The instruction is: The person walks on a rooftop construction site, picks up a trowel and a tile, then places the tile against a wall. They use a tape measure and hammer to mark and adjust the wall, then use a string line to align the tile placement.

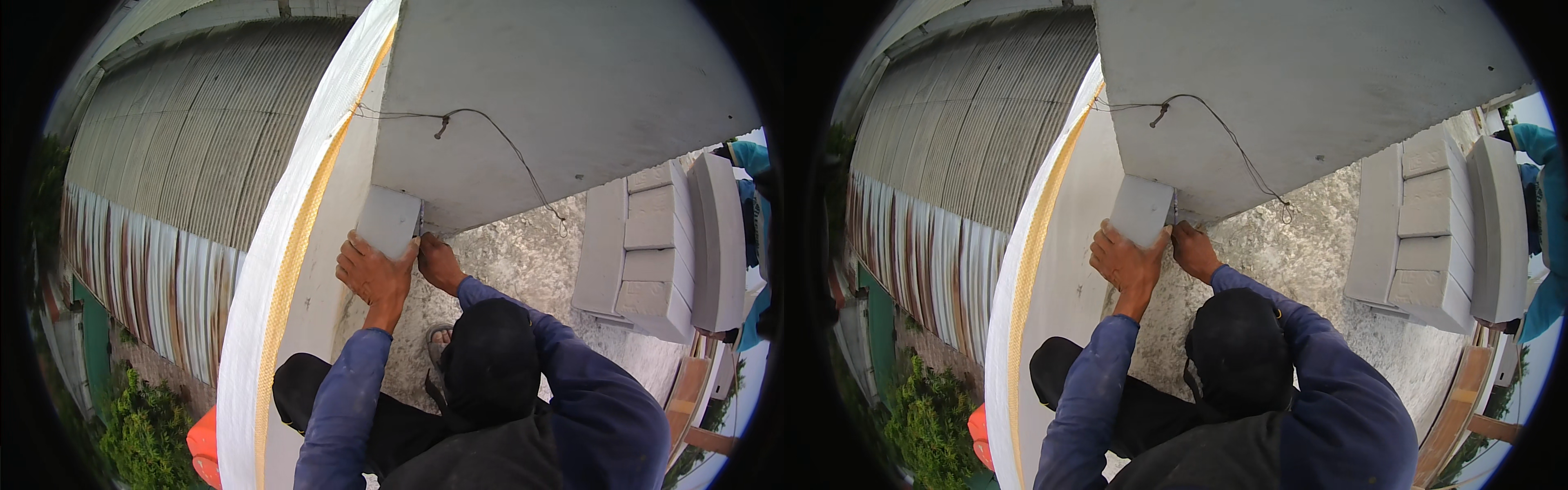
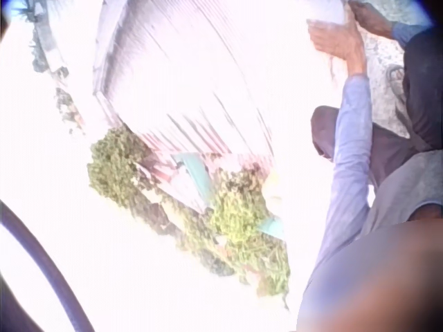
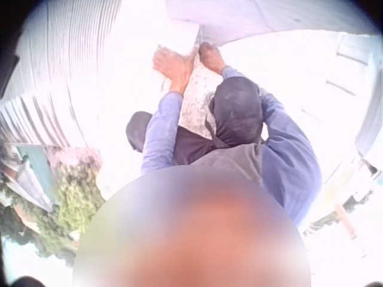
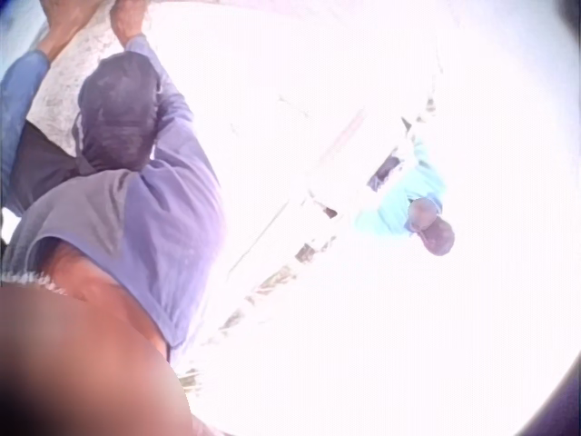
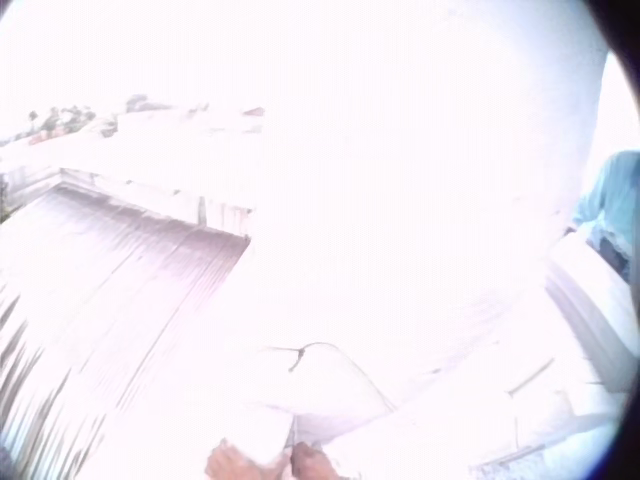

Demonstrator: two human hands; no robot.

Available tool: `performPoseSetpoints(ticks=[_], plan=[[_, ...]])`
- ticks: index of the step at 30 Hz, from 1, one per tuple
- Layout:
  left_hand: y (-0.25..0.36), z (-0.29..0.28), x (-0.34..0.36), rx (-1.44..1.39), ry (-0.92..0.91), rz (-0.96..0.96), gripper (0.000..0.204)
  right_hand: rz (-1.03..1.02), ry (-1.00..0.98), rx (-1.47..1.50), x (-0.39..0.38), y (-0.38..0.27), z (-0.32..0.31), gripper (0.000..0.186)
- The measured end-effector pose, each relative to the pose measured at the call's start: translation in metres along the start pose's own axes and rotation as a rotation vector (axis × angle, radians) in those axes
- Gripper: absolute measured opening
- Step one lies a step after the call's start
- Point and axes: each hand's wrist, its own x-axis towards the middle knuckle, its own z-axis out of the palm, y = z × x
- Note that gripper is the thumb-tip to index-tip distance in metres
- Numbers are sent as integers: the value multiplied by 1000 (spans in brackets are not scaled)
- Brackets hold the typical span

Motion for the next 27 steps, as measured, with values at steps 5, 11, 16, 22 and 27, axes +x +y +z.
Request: performPoseSetpoints(ticks=[5,11,16,22,27], plan=[[-1,1,0,-1,-11,-8,106,59,-39,118,5,-1,-7,13],[0,0,0,12,2,1,107,116,-164,223,7,-3,-13,21],[3,0,1,23,8,1,107,73,-183,313,0,-2,-5,25],[1,3,0,30,20,-4,106,57,-150,223,-11,-2,-6,23],[1,4,0,35,24,-7,106,26,-74,173,-3,-4,-17,22]])
